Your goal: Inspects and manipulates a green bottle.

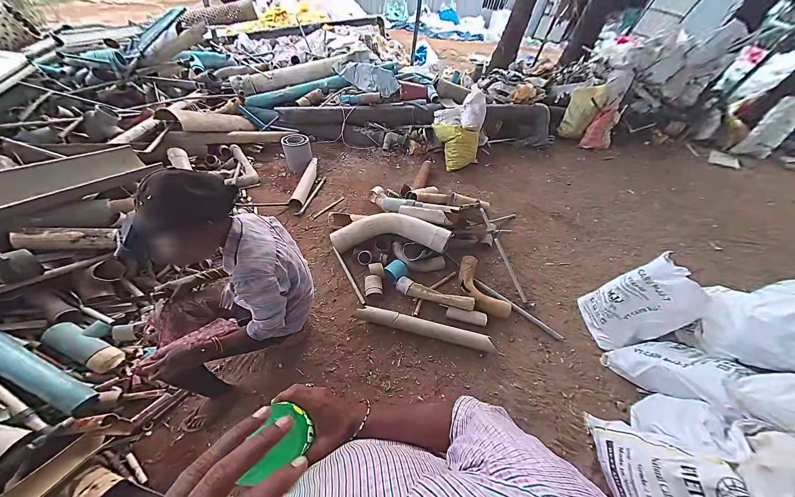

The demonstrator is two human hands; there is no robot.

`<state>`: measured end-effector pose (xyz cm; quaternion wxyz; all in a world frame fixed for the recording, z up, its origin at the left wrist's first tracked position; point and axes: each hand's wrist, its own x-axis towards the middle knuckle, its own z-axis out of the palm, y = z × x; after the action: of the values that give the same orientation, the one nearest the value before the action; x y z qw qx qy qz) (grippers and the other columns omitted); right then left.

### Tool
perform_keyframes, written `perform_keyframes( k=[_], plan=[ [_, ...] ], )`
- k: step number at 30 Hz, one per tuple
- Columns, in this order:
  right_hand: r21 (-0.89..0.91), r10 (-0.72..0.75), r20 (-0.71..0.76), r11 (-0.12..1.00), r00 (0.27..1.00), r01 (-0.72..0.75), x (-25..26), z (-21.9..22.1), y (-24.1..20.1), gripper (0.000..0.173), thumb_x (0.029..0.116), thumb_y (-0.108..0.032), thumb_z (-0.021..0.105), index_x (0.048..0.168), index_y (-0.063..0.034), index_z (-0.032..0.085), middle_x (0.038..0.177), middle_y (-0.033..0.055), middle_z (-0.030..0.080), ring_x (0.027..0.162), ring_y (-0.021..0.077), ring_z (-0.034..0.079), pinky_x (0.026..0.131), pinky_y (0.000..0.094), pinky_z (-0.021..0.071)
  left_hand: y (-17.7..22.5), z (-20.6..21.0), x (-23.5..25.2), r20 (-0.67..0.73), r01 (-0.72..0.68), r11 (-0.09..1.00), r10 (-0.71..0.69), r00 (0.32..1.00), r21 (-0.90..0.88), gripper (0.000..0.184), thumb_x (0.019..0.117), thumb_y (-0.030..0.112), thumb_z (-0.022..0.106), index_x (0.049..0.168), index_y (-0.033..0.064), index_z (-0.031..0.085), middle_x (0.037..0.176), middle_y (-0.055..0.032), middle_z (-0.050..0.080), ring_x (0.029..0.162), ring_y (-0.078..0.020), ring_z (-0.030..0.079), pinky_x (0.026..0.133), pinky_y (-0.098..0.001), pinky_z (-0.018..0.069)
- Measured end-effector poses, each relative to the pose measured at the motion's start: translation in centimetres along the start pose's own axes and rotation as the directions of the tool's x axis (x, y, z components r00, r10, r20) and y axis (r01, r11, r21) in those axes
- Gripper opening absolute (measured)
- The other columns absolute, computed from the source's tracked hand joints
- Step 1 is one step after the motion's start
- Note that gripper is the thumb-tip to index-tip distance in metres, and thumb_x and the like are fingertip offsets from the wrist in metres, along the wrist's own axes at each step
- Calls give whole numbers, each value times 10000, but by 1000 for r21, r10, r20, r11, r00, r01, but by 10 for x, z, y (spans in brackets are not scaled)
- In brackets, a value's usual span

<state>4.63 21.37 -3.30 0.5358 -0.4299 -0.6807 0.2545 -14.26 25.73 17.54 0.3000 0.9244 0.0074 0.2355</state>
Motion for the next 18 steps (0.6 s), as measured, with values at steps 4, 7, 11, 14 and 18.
perform_keyframes(
  k=[4,7,11,14,18],
  plan=[
    [0,6,-20,1000,1000,-6,-2,-1,4,867,617,-247,936,1275,156,539,1192,323,637,1067,393,671,923,498,560,-35,7,-17,27,198,950,-210,977,241,260,1036,88,522,1180,21,729,1367,-350,573,1373,-575,427,1124,-602,389],
    [7,4,-2,1000,1000,-4,-1,-1,4,871,609,-212,945,1285,152,535,1204,324,633,1074,397,669,933,498,559,-40,10,-24,40,246,949,-258,965,198,297,1011,5,475,1164,-17,729,1342,-366,579,1331,-574,473,1118,-589,404],
    [26,9,40,1000,999,-10,3,-1,-1,863,620,-213,939,1290,152,535,1210,324,632,1086,391,667,950,487,550,-29,15,-31,-27,324,918,-327,945,229,272,1003,-20,503,1145,-24,735,1257,-350,620,1201,-519,583,1030,-534,488],
    [38,-9,38,999,999,7,3,1,1,869,611,-236,936,1280,154,540,1190,319,641,1076,380,671,945,473,553,-21,22,-32,-136,396,862,-372,918,317,223,999,7,554,1114,-50,737,1163,-333,655,1087,-506,637,949,-514,539],
    [62,14,77,998,997,-18,3,1,3,882,619,-213,945,1304,151,525,1212,326,627,1092,396,662,958,491,548,-17,25,-34,-172,436,824,-401,900,362,256,991,170,659,1112,-39,741,1155,-336,659,1067,-499,645,921,-515,542]
  ],
)
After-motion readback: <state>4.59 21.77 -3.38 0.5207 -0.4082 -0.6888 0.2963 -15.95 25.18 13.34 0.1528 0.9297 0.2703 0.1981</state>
